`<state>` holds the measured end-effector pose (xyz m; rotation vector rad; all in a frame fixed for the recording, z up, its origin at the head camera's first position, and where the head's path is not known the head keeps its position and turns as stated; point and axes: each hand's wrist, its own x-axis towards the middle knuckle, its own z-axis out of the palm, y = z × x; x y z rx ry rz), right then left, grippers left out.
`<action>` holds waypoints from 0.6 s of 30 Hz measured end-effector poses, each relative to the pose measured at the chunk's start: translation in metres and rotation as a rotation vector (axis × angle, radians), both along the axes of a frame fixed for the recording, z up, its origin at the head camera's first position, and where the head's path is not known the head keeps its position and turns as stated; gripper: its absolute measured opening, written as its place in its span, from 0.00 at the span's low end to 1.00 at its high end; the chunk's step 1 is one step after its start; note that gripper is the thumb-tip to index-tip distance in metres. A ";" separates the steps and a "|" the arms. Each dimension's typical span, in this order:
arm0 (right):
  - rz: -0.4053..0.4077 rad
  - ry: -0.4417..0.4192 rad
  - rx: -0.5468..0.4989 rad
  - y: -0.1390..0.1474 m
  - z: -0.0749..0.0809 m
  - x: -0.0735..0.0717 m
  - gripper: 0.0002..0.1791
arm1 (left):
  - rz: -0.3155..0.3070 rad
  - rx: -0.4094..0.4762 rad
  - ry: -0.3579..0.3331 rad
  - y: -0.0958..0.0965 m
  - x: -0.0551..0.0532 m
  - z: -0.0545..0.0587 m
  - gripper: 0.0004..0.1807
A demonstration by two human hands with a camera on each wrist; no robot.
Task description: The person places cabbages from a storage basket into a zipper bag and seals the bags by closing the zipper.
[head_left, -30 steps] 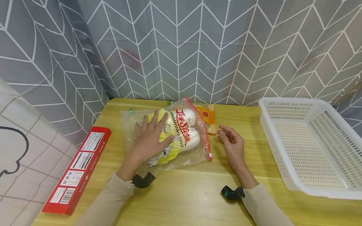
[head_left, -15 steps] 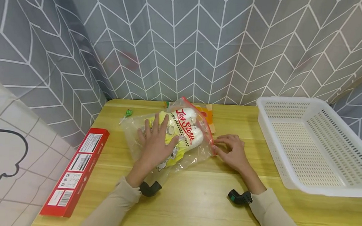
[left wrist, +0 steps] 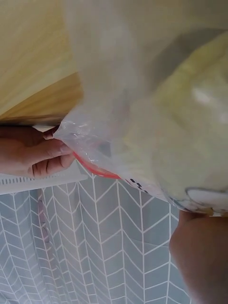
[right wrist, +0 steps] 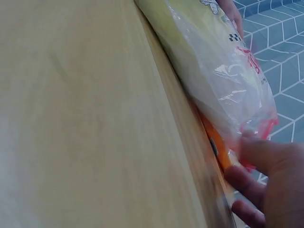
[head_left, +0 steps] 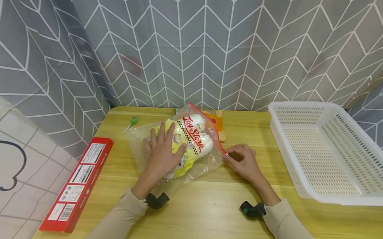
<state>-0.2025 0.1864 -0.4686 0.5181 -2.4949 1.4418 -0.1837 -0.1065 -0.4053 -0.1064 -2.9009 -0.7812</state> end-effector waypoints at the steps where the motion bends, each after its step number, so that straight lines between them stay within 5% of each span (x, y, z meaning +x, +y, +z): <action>1: 0.001 -0.036 -0.037 0.000 0.001 0.000 0.05 | 0.004 -0.002 0.007 0.000 0.000 0.000 0.46; 9: -0.133 -0.216 -0.338 0.000 0.007 -0.001 0.12 | -0.010 -0.022 0.029 0.004 0.004 0.007 0.47; 13: -0.221 -0.236 -0.422 0.000 0.009 -0.003 0.14 | -0.080 0.001 0.010 0.001 0.005 0.012 0.44; 18: -0.278 -0.235 -0.466 0.001 0.009 -0.009 0.14 | -0.242 0.068 0.019 -0.009 0.002 0.014 0.40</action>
